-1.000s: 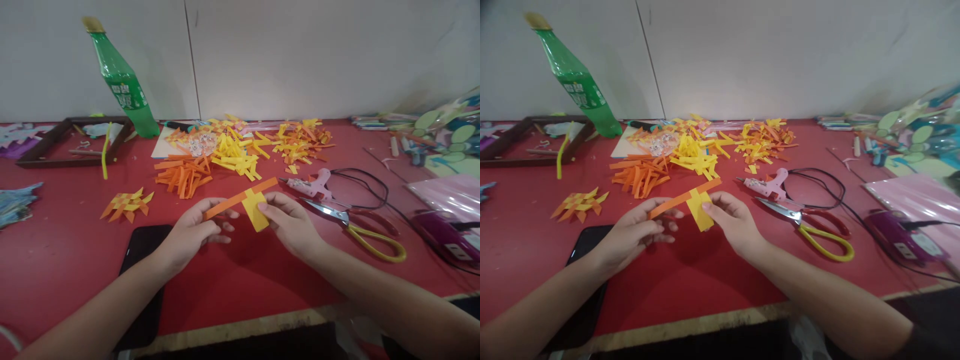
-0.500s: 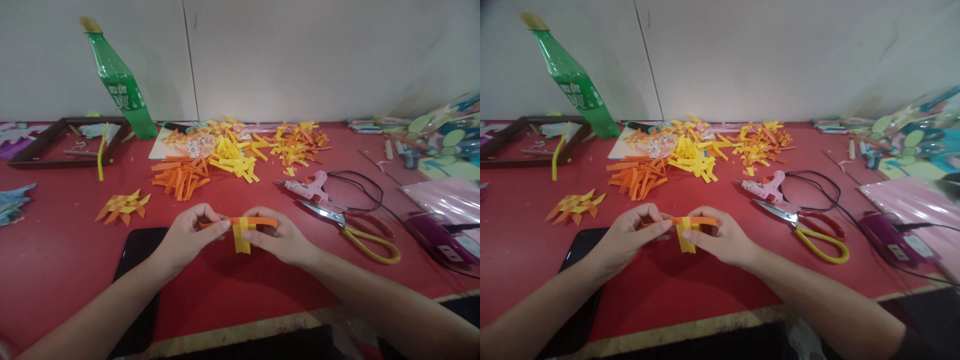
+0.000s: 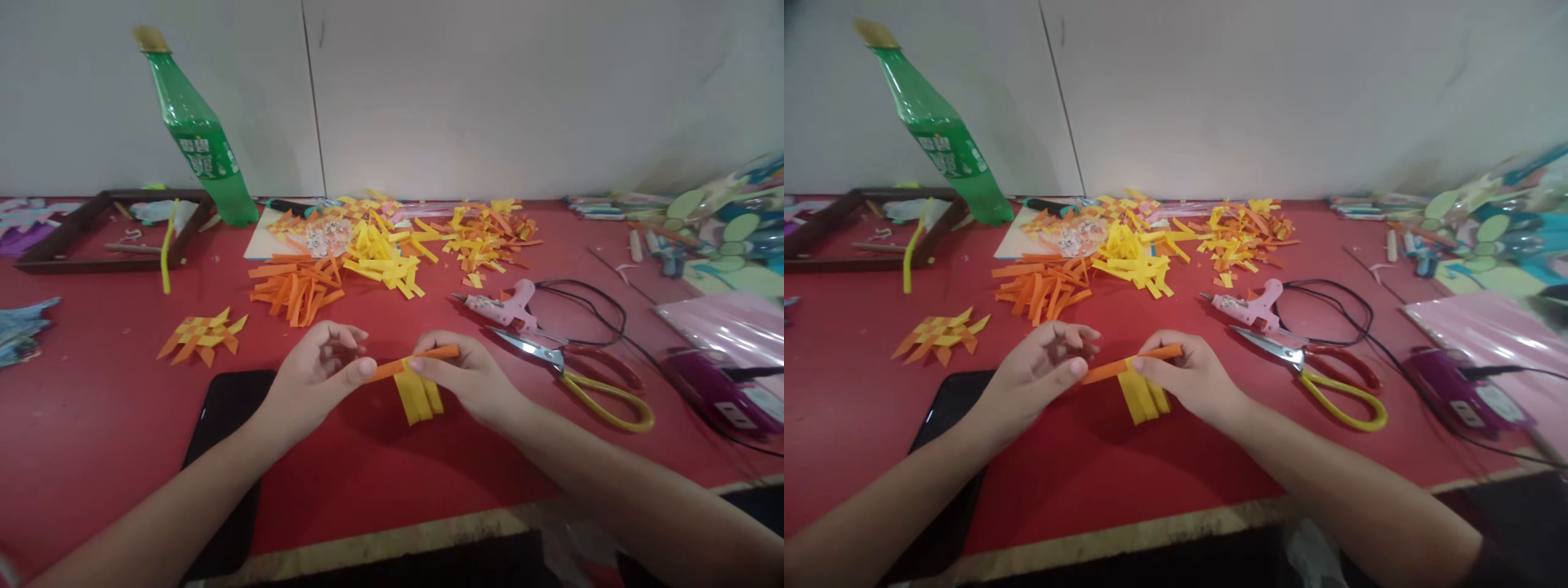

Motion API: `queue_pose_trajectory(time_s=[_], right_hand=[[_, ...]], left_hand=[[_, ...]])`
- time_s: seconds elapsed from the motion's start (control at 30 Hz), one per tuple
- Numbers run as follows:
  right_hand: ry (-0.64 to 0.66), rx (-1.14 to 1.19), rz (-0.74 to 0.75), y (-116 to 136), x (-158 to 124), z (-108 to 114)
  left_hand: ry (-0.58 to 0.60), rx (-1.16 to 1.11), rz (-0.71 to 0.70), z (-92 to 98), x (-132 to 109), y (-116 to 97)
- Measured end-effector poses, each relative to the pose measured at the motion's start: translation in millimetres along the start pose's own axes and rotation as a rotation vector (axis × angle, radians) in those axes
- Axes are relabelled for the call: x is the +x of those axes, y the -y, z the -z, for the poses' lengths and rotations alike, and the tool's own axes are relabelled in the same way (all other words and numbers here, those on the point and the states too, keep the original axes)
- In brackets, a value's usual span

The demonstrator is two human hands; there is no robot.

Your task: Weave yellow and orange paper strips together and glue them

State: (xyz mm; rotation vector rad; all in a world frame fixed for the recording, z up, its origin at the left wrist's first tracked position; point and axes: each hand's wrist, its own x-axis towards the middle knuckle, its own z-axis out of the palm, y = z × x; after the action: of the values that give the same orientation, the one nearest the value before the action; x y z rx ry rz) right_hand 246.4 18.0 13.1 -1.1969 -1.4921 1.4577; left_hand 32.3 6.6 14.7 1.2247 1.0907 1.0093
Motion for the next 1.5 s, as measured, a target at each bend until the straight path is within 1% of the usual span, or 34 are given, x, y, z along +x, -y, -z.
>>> queue_pose_trajectory(time_s=[0.07, 0.1, 0.13, 0.27, 0.33, 0.4, 0.47, 0.63, 0.83, 1.07, 1.13, 1.23, 1.3, 1.4, 1.5], right_hand=[[0.027, -0.011, -0.021, 0.8, -1.1, 0.1], [0.051, -0.019, -0.027, 1.3, -1.8, 0.0], [0.073, -0.023, -0.030, 1.6, -2.5, -0.4], [0.135, -0.023, -0.033, 1.4, -5.6, -3.0], [0.183, -0.008, -0.046, 0.3, -6.9, -4.5], [0.227, 0.020, -0.054, -0.9, -7.6, -5.7], [0.235, 0.057, -0.047, -1.9, -7.3, -6.5], [0.158, 0.104, 0.010, -3.2, -5.5, -7.5], [0.113, 0.029, 0.042, -4.9, -5.7, -7.6], [0.006, 0.070, 0.088, -5.0, -2.3, -5.7], [0.019, 0.126, 0.100, -6.1, -1.5, -6.3], [0.077, 0.173, 0.141, -9.0, -1.0, -7.2], [0.091, 0.143, 0.183, -10.6, -1.0, -7.0], [0.069, 0.081, 0.229, -11.6, -1.3, -5.6], [0.053, 0.037, 0.246, -11.5, -2.1, -4.1]], left_hand=[[-0.042, 0.022, -0.062, 1.2, -0.3, -0.7], [-0.028, 0.051, -0.068, 1.8, -0.5, -1.1], [0.011, 0.093, -0.060, 2.2, -0.8, -1.7], [0.278, 0.276, 0.024, 0.3, -2.9, -4.2], [0.332, 0.329, 0.038, -2.1, -4.0, -5.6], [0.324, 0.362, 0.034, -4.2, -4.6, -6.7], [0.302, 0.381, 0.029, -4.8, -4.9, -7.5], [0.268, 0.402, 0.034, -2.1, -5.2, -7.7], [0.253, 0.431, 0.002, -3.0, -5.9, -6.4], [0.154, 0.421, -0.046, -2.2, -5.7, -4.4], [0.138, 0.422, -0.059, -1.7, -5.5, -4.6], [0.121, 0.431, -0.079, -1.0, -5.0, -4.6], [0.114, 0.428, -0.091, -0.6, -4.7, -3.7], [0.103, 0.426, -0.097, -0.3, -4.8, -1.6], [0.140, 0.445, -0.116, -0.8, -5.9, -1.2]])
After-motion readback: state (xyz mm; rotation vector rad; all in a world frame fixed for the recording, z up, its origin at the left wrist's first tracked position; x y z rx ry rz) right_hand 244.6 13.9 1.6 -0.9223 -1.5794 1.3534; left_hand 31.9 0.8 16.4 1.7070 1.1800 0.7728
